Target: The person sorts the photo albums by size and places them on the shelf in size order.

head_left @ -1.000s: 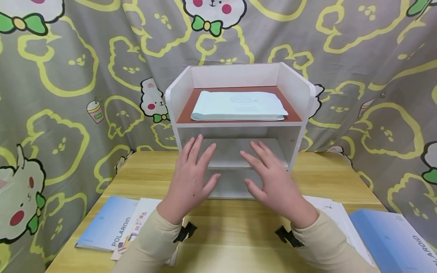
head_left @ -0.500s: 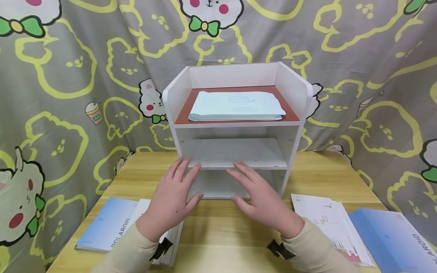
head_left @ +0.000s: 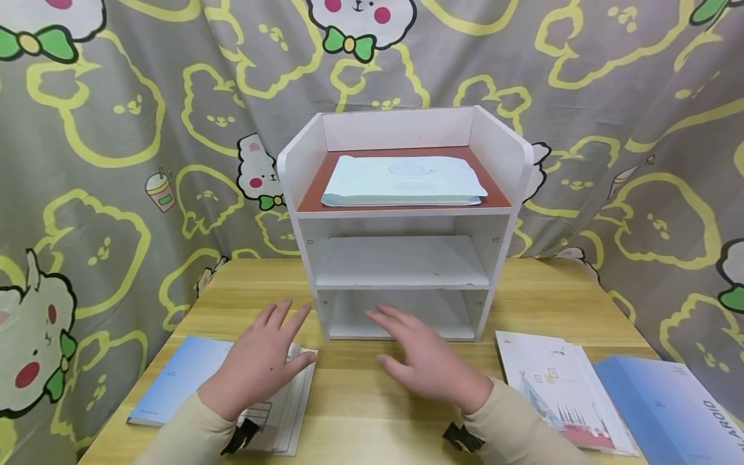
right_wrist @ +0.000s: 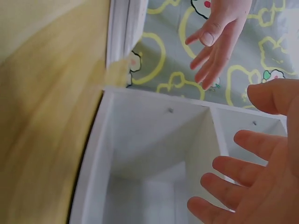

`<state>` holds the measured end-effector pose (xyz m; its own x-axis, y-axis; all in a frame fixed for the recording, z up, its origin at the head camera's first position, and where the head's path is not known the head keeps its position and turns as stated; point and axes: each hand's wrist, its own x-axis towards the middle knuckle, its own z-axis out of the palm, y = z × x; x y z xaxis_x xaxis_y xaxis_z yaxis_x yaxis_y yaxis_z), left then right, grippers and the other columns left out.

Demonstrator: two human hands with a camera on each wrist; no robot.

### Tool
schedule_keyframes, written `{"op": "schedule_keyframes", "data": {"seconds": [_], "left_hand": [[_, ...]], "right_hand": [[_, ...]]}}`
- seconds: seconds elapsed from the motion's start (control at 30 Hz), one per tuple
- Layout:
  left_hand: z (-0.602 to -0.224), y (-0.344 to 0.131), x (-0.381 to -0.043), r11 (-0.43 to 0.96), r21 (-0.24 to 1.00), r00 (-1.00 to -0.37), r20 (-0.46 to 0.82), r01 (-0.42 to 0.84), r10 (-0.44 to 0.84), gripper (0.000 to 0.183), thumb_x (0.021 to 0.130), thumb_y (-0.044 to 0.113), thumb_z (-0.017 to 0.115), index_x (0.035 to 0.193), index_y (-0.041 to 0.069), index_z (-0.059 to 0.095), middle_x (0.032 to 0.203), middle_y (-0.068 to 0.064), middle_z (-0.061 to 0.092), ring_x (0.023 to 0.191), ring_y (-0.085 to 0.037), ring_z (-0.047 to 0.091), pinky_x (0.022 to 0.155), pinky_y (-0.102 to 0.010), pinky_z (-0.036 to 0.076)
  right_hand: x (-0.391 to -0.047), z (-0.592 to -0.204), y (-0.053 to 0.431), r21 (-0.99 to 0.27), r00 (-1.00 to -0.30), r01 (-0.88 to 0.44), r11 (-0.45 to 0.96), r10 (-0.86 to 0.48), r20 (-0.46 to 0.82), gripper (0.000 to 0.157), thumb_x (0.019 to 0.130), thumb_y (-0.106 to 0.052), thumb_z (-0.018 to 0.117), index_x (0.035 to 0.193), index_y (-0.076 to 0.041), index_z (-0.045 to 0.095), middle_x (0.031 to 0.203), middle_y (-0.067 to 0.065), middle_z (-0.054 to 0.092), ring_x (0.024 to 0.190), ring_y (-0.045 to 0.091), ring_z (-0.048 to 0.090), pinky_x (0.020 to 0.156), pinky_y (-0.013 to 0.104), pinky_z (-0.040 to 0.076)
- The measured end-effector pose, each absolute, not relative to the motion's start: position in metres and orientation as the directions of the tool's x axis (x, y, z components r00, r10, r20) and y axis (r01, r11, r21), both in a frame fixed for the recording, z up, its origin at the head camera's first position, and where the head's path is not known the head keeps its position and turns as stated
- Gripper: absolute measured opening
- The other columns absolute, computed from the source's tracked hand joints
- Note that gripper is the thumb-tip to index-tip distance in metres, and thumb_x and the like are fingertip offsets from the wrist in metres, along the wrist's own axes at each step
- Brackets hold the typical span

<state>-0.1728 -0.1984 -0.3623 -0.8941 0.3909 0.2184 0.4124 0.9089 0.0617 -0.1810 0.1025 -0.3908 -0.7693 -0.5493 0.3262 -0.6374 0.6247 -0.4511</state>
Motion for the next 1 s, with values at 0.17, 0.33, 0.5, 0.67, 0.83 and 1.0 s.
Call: {"op": "schedule_keyframes", "data": {"seconds": [0.17, 0.33, 0.5, 0.67, 0.83, 1.0], "left_hand": [[-0.367, -0.210, -0.175, 0.924, 0.068, -0.920, 0.148, 0.377, 0.364, 0.077, 0.093, 0.054, 0.068, 0.153, 0.011, 0.045, 0.152, -0.028, 0.040, 0.135, -0.054, 0.039, 0.088, -0.065, 0.050], [-0.372, -0.221, -0.180, 0.940, 0.079, -0.943, 0.057, 0.332, 0.328, 0.082, 0.093, 0.062, 0.063, 0.154, 0.011, 0.044, 0.153, -0.030, 0.037, 0.134, -0.055, 0.039, 0.081, -0.063, 0.054], [-0.377, -0.233, -0.183, 0.949, 0.103, -0.952, -0.039, 0.299, 0.304, 0.086, 0.091, 0.067, 0.061, 0.154, 0.010, 0.044, 0.153, -0.031, 0.036, 0.132, -0.057, 0.040, 0.079, -0.064, 0.053], [-0.383, -0.245, -0.187, 0.955, 0.121, -0.953, -0.108, 0.270, 0.283, 0.084, 0.092, 0.064, 0.062, 0.154, 0.010, 0.043, 0.153, -0.032, 0.036, 0.132, -0.058, 0.039, 0.080, -0.067, 0.051], [-0.388, -0.257, -0.190, 0.967, 0.110, -0.960, -0.138, 0.230, 0.244, 0.084, 0.091, 0.062, 0.064, 0.153, 0.008, 0.044, 0.151, -0.033, 0.038, 0.130, -0.060, 0.039, 0.086, -0.071, 0.047], [-0.389, -0.271, -0.191, 0.976, 0.120, -0.965, -0.165, 0.184, 0.202, 0.088, 0.089, 0.063, 0.066, 0.151, 0.005, 0.044, 0.148, -0.037, 0.038, 0.128, -0.062, 0.040, 0.088, -0.072, 0.045]], "right_hand": [[-0.182, -0.399, 0.098, -0.475, -0.783, -0.615, 0.630, -0.561, 0.270, 0.069, 0.098, -0.040, 0.063, 0.159, -0.027, 0.033, 0.163, 0.004, 0.031, 0.146, 0.026, 0.033, 0.114, 0.051, 0.032], [-0.183, -0.405, 0.094, -0.498, -0.776, -0.616, 0.610, -0.579, 0.250, 0.068, 0.098, -0.036, 0.065, 0.158, -0.023, 0.037, 0.161, 0.009, 0.034, 0.145, 0.029, 0.035, 0.114, 0.052, 0.033], [-0.183, -0.409, 0.086, -0.536, -0.781, -0.591, 0.603, -0.595, 0.192, 0.066, 0.099, -0.039, 0.062, 0.158, -0.026, 0.036, 0.161, 0.005, 0.034, 0.146, 0.026, 0.034, 0.114, 0.051, 0.034], [-0.185, -0.412, 0.074, -0.551, -0.772, -0.584, 0.596, -0.617, 0.152, 0.066, 0.100, -0.043, 0.059, 0.159, -0.028, 0.034, 0.161, 0.003, 0.035, 0.145, 0.026, 0.037, 0.113, 0.051, 0.036], [-0.185, -0.415, 0.063, -0.540, -0.754, -0.600, 0.590, -0.643, 0.135, 0.067, 0.100, -0.048, 0.057, 0.159, -0.026, 0.034, 0.159, 0.002, 0.038, 0.143, 0.022, 0.040, 0.113, 0.046, 0.036], [-0.185, -0.420, 0.052, -0.554, -0.728, -0.617, 0.559, -0.673, 0.132, 0.067, 0.100, -0.048, 0.057, 0.158, -0.022, 0.036, 0.159, -0.002, 0.039, 0.142, 0.019, 0.040, 0.114, 0.042, 0.036]]}}
